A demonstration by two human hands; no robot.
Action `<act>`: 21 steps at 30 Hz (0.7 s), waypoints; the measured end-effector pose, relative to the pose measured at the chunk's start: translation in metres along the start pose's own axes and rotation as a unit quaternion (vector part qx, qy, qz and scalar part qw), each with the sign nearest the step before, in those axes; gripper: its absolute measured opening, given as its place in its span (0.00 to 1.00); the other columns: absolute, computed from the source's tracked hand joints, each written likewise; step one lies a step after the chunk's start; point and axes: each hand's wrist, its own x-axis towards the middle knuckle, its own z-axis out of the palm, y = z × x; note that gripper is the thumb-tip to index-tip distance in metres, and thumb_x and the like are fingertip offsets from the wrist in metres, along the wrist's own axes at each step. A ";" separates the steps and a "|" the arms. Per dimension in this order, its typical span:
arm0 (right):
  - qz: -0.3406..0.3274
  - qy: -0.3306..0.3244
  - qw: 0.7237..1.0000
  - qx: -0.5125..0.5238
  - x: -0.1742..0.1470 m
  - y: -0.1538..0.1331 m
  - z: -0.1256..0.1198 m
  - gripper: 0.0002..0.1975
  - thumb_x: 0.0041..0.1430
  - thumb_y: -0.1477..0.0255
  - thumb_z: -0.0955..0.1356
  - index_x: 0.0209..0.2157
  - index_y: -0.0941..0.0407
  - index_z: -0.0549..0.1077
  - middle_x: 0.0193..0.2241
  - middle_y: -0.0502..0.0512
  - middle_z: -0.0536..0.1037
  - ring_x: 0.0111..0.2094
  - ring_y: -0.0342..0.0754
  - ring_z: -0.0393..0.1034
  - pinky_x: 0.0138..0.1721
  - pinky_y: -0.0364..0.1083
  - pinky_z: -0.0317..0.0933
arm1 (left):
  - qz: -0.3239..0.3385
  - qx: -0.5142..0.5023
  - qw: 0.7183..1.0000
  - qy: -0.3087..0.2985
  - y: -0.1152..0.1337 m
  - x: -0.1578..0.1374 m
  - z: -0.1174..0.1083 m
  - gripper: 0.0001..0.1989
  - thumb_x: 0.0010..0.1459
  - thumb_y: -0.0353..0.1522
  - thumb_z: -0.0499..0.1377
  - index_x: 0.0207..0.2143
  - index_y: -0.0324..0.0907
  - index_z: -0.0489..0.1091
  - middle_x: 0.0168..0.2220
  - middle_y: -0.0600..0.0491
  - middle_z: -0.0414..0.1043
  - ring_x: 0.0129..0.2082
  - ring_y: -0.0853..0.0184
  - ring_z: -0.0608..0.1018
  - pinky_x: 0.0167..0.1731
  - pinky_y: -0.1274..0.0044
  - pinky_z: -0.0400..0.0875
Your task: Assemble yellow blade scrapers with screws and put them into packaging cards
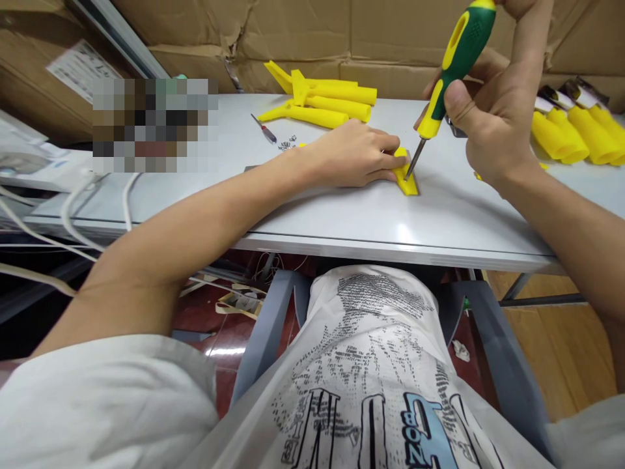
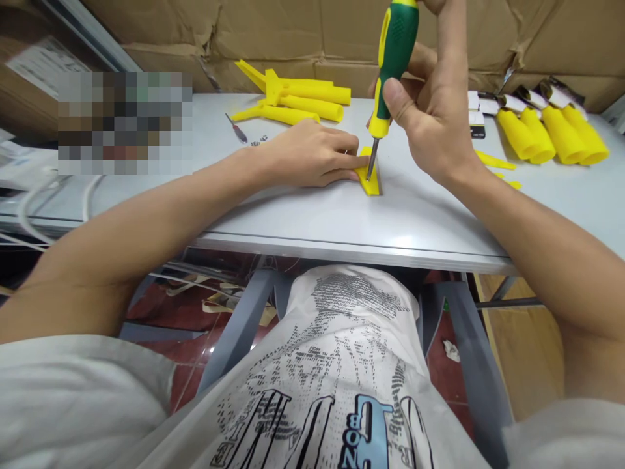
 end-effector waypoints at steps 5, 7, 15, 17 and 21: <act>-0.003 -0.032 0.998 0.051 0.006 0.027 -0.008 0.40 0.53 0.39 0.78 0.65 0.26 0.65 0.70 0.37 0.65 0.44 0.48 0.85 0.27 0.44 0.76 | -0.011 -0.020 1.000 0.002 0.000 -0.001 0.000 0.23 0.79 0.47 0.55 0.61 0.48 0.83 0.46 0.42 0.82 0.43 0.54 0.84 0.37 0.69 0.65; 0.021 -0.028 0.997 0.066 0.008 0.039 -0.009 0.43 0.48 0.38 0.79 0.63 0.25 0.63 0.71 0.37 0.65 0.41 0.48 0.84 0.24 0.44 0.74 | -0.016 -0.029 0.999 0.006 0.000 -0.001 0.001 0.23 0.79 0.47 0.55 0.61 0.49 0.83 0.47 0.42 0.82 0.44 0.54 0.83 0.37 0.68 0.65; -0.010 0.004 1.000 -0.001 0.005 0.030 -0.007 0.40 0.54 0.41 0.80 0.64 0.34 0.68 0.65 0.43 0.72 0.34 0.38 0.75 0.26 0.44 0.72 | 0.001 0.003 1.000 0.003 0.000 0.000 0.001 0.25 0.80 0.47 0.53 0.62 0.47 0.82 0.46 0.41 0.82 0.43 0.55 0.83 0.37 0.68 0.64; -0.040 0.037 0.998 -0.015 0.002 0.037 0.000 0.49 0.50 0.37 0.81 0.67 0.33 0.62 0.50 0.41 0.76 0.28 0.34 0.66 0.22 0.40 0.60 | 0.006 0.017 1.000 0.002 0.000 0.000 0.001 0.25 0.80 0.46 0.52 0.63 0.46 0.82 0.46 0.41 0.82 0.43 0.55 0.83 0.36 0.69 0.64; -0.047 0.129 0.988 -0.074 -0.006 0.051 0.011 0.62 0.48 0.39 0.83 0.72 0.28 0.46 0.33 0.38 0.66 0.24 0.36 0.53 0.18 0.38 0.48 | 0.009 0.021 1.000 0.001 -0.001 0.000 0.001 0.25 0.79 0.46 0.52 0.63 0.45 0.81 0.45 0.41 0.82 0.42 0.54 0.83 0.36 0.69 0.63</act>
